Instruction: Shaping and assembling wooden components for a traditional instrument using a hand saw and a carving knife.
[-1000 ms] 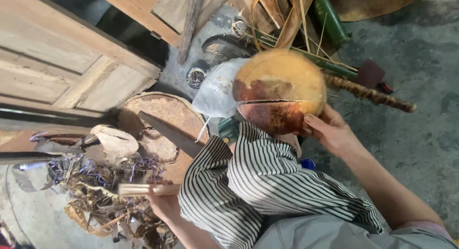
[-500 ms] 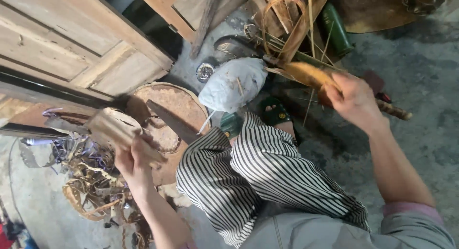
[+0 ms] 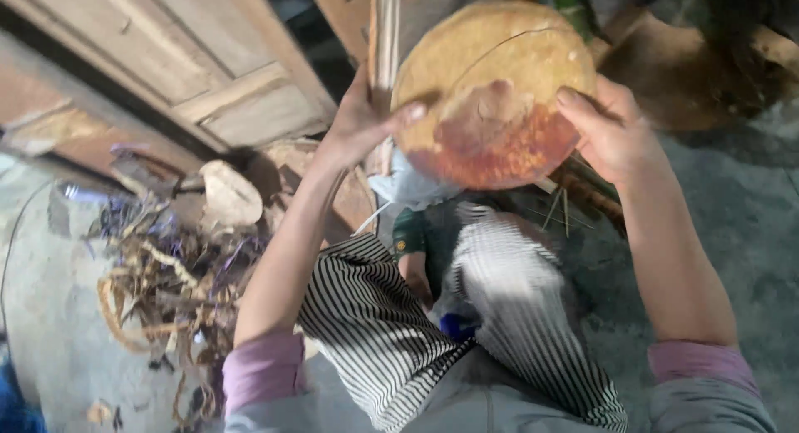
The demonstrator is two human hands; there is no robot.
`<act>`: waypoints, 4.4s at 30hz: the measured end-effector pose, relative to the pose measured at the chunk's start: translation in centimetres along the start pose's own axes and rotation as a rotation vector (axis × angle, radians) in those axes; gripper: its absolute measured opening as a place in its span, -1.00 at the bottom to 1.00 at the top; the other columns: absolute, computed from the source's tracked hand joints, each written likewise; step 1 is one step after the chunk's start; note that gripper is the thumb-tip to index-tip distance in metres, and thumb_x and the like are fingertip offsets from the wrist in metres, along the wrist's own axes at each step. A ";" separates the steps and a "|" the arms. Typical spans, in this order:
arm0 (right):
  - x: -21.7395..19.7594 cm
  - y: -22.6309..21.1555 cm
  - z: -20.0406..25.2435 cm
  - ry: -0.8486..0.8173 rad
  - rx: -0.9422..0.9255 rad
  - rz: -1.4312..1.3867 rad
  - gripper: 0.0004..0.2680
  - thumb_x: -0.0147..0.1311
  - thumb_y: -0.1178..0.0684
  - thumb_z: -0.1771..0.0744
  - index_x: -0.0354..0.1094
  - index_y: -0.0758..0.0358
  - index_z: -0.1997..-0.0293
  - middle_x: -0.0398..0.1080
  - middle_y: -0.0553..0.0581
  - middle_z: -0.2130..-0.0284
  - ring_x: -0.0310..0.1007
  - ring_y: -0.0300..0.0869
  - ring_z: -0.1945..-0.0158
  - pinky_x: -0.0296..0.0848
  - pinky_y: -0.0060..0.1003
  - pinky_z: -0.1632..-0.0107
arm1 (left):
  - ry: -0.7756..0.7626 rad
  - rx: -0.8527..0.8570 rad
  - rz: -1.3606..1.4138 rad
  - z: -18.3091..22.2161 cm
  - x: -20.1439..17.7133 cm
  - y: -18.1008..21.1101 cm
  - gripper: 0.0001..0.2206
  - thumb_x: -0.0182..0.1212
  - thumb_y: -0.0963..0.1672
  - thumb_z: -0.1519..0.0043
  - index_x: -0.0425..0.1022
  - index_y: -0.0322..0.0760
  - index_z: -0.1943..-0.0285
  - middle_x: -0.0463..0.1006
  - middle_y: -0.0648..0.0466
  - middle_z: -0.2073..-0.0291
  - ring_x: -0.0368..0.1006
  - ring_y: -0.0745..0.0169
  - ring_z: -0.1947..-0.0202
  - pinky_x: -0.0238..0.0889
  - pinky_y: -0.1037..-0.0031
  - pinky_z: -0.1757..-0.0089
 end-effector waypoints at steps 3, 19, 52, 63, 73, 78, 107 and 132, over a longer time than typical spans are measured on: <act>1.3 1.2 -2.0 0.084 0.023 0.031 -0.84 0.02 0.18 -0.45 0.39 0.25 -0.16 0.45 -0.08 0.13 0.40 -0.44 0.16 0.45 -0.57 0.04 | 0.030 -0.106 0.184 -0.4 -0.7 -3.0 0.00 0.54 0.02 0.04 -0.06 -0.48 -0.46 0.25 -0.40 -0.28 0.27 -0.33 -0.28 0.28 0.07 -0.16; 9.8 0.2 -11.3 -0.153 -0.356 1.084 -0.47 0.06 0.22 -0.41 -0.24 0.55 -0.50 -0.06 0.60 -0.44 0.01 0.32 -0.49 0.10 0.03 -0.44 | 0.482 -0.317 1.045 3.8 -4.0 -6.8 -0.65 0.28 -0.30 -0.17 0.40 -0.57 -0.15 0.60 -0.26 0.06 0.59 0.01 0.12 0.51 0.38 0.07; -17.3 8.8 -11.8 0.499 0.489 0.272 -0.81 -0.28 0.00 -0.53 0.34 0.07 -0.02 0.19 -0.07 0.50 -0.10 -0.42 0.62 -0.10 -0.50 0.57 | 0.498 -0.733 0.960 -6.3 9.0 -19.6 -0.50 0.25 -0.25 -0.14 0.29 -0.44 -0.30 0.53 -0.17 -0.13 0.45 0.03 -0.21 0.30 0.33 -0.24; -19.4 11.8 -11.9 0.593 -0.025 1.025 -0.81 -0.18 0.21 -0.50 0.45 0.19 0.00 0.29 -0.01 0.58 0.29 -0.26 0.54 0.26 -0.30 0.44 | 0.386 -0.834 0.931 -4.0 20.8 -30.5 -0.70 0.36 -0.15 -0.18 0.47 -0.38 -0.05 0.53 0.03 0.37 0.40 0.33 0.52 0.26 0.58 0.50; -25.9 23.7 -15.1 0.578 -0.133 2.153 -0.71 -0.06 0.17 -0.37 0.29 0.33 -0.26 0.42 0.06 0.23 0.36 -0.20 0.26 0.39 -0.36 0.33 | 0.227 -0.547 -0.083 -2.2 24.9 -34.5 -0.51 0.25 0.05 -0.18 0.42 -0.42 -0.09 0.54 -0.13 0.18 0.48 -0.01 0.23 0.38 0.28 0.16; -27.6 31.7 -18.1 0.503 0.402 1.609 -0.56 0.25 0.02 -0.35 0.17 0.44 -0.31 0.28 0.40 -0.08 0.37 0.22 -0.11 0.54 0.14 0.04 | 0.175 -0.771 0.272 -2.8 21.1 -32.7 -0.43 -0.14 0.07 -0.46 0.13 -0.56 -0.38 0.49 -0.25 0.04 0.61 0.12 0.38 0.52 0.29 0.32; -18.1 22.2 -14.6 1.015 -0.620 0.769 -0.69 -0.06 -0.02 -0.44 0.61 0.17 0.42 0.50 0.27 0.54 0.47 -0.11 0.37 0.43 -0.34 0.10 | 0.440 -0.014 0.129 5.4 8.4 -8.9 -0.69 0.05 -0.08 -0.41 0.42 -0.32 -0.26 0.52 -0.13 0.23 0.40 0.11 0.20 0.35 0.23 0.09; 9.1 5.2 -4.7 -0.112 0.039 0.053 -0.88 0.08 0.16 -0.44 0.40 0.14 -0.09 0.45 -0.07 0.20 0.51 -0.38 0.12 0.53 -0.44 -0.03 | 0.489 0.033 0.005 9.4 3.7 -5.6 -0.60 0.53 -0.06 -0.11 0.60 -0.16 -0.12 0.54 0.02 0.21 0.49 0.23 0.20 0.42 0.42 0.16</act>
Point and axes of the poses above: each hand's wrist, its own z-axis away from the middle knuckle, its own x-axis out of the palm, y = z × x, the point moved 1 cm from there along -z, towards the middle knuckle
